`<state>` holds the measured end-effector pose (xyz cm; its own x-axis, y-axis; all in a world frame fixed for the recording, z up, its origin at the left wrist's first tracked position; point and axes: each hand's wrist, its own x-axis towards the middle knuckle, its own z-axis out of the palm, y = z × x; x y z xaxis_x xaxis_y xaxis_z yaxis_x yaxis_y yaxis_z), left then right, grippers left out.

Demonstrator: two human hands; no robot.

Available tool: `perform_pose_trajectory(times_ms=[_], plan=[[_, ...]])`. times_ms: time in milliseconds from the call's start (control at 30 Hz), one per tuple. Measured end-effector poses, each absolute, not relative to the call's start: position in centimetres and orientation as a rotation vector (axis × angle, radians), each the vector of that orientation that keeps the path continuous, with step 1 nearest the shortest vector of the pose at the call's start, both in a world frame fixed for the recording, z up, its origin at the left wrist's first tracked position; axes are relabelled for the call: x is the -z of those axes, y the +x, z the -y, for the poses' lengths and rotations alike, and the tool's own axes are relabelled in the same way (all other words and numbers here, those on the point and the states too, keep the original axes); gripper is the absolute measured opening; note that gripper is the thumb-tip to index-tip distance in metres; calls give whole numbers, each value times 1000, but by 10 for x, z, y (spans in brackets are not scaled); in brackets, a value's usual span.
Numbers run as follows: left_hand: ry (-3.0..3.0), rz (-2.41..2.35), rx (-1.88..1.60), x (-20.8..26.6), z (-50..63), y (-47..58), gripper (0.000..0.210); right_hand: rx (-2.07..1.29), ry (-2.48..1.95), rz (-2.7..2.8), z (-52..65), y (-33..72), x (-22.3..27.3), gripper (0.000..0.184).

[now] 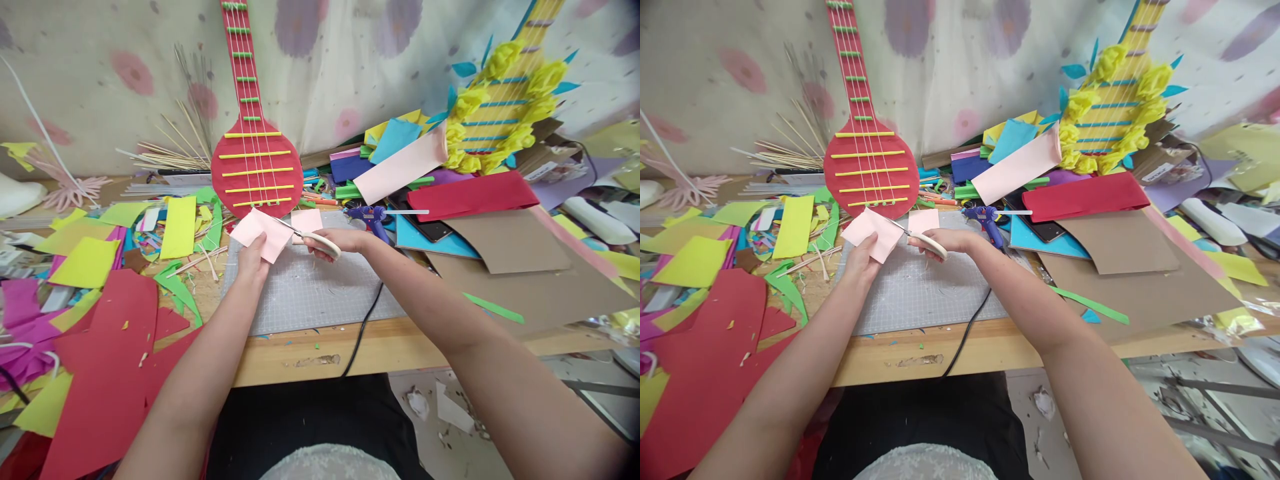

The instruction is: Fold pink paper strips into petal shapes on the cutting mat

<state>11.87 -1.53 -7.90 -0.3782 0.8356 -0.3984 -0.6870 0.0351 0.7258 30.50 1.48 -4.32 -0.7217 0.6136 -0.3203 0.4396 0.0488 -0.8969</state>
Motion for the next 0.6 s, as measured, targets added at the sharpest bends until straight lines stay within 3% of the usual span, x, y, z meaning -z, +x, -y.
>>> perform_pose_trajectory(times_ms=[333,600], plan=[[160,-1146,-1662,84,13,118,38,-1818,-1109,2102,-13,303,44,47],[162,-1156,-1666,83,12,119,31,-1753,-1203,2053,-14,302,48,43]])
